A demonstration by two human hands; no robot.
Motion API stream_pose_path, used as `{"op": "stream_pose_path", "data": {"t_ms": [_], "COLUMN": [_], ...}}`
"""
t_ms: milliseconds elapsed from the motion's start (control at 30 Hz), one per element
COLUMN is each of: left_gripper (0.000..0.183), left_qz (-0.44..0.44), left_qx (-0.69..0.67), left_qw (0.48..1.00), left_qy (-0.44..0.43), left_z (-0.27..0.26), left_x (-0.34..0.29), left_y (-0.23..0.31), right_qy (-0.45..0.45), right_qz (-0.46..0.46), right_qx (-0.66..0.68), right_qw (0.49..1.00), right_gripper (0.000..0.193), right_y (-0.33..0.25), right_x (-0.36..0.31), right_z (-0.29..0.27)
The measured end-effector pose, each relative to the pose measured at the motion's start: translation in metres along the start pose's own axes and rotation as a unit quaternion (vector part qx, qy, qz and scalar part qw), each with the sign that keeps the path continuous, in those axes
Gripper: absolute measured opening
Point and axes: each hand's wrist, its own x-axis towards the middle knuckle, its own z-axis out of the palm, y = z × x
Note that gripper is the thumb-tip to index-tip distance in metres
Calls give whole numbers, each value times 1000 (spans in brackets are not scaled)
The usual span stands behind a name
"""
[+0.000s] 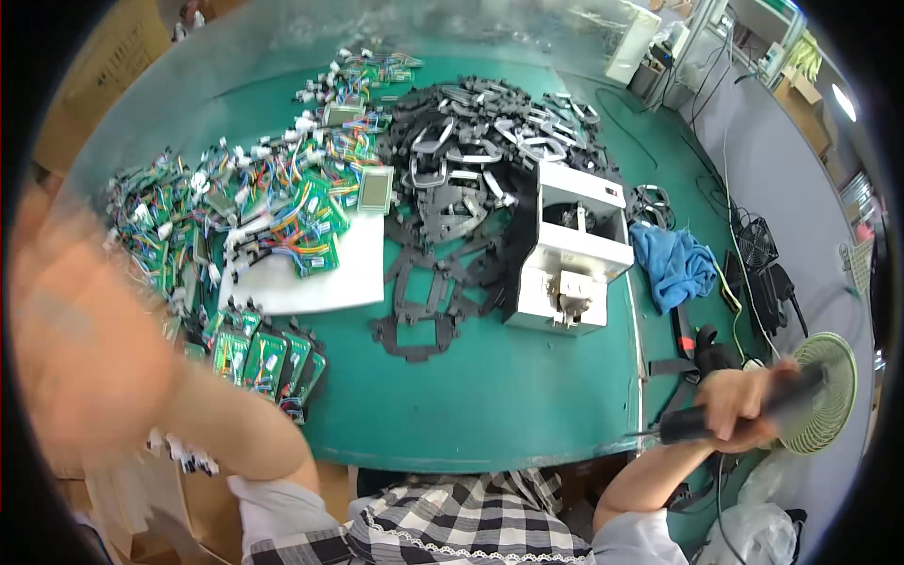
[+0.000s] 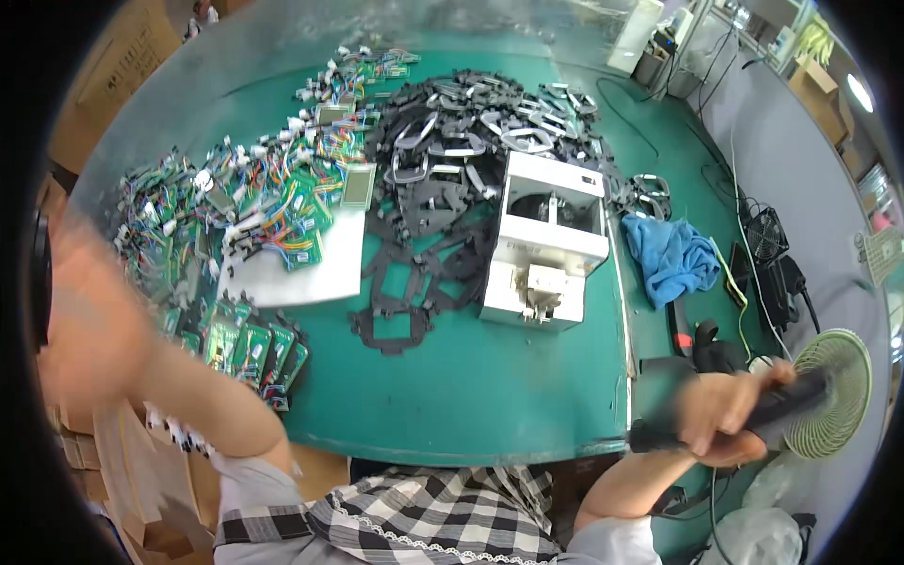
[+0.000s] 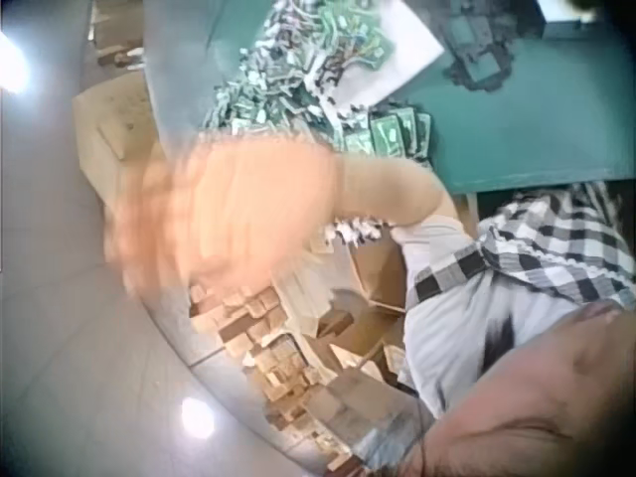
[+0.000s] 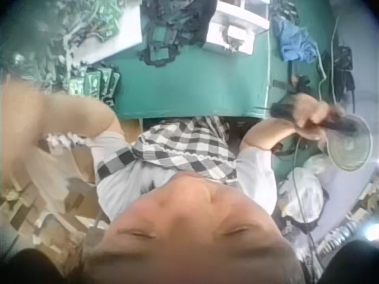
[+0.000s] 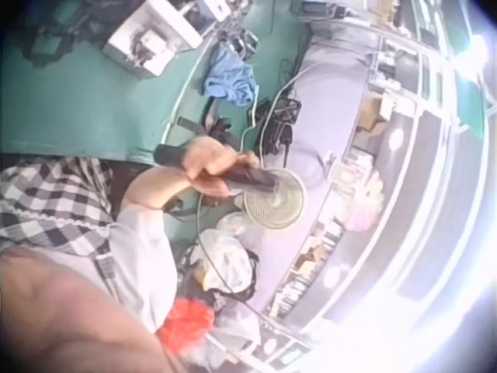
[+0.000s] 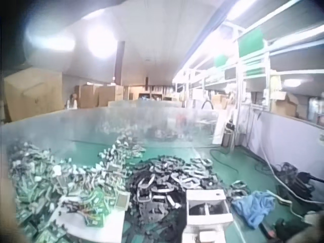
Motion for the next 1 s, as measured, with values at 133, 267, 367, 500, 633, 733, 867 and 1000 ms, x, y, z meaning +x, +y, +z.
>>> {"op": "stream_pose_path", "data": {"t_ms": [133,267,367,500,633,733,867,1000], "left_gripper": [37,55,63,67,41,35,25,18], "left_qz": [-265,-323,-395,-473,-364,-283,-248,-251], "left_qx": [581,722,744,720,717,714,695,675], "left_qw": [759,545,465,427,478,483,492,495], "left_qy": [-126,-278,-272,-276,-352,-420,-462,-486], "left_z": [-64,-119,-122,-115,-96,-72,-62,-42], "left_x": [-83,-141,-139,-144,-166,-180,-182,-165], "left_y": [-206,-286,-327,-348,-326,-295,-261,-231], "right_qy": [156,244,288,339,369,371,382,401], "right_qz": [133,226,239,261,245,239,255,262], "right_qx": [49,77,76,50,31,13,-5,3], "right_qw": [978,940,924,903,896,897,888,878], "right_gripper": [69,66,63,59,58,58,59,58], "right_y": [44,81,77,79,78,77,80,79], "right_x": [-71,-87,-87,-88,-85,-82,-80,-77], "right_z": [-46,-56,-61,-67,-65,-61,-57,-58]}}
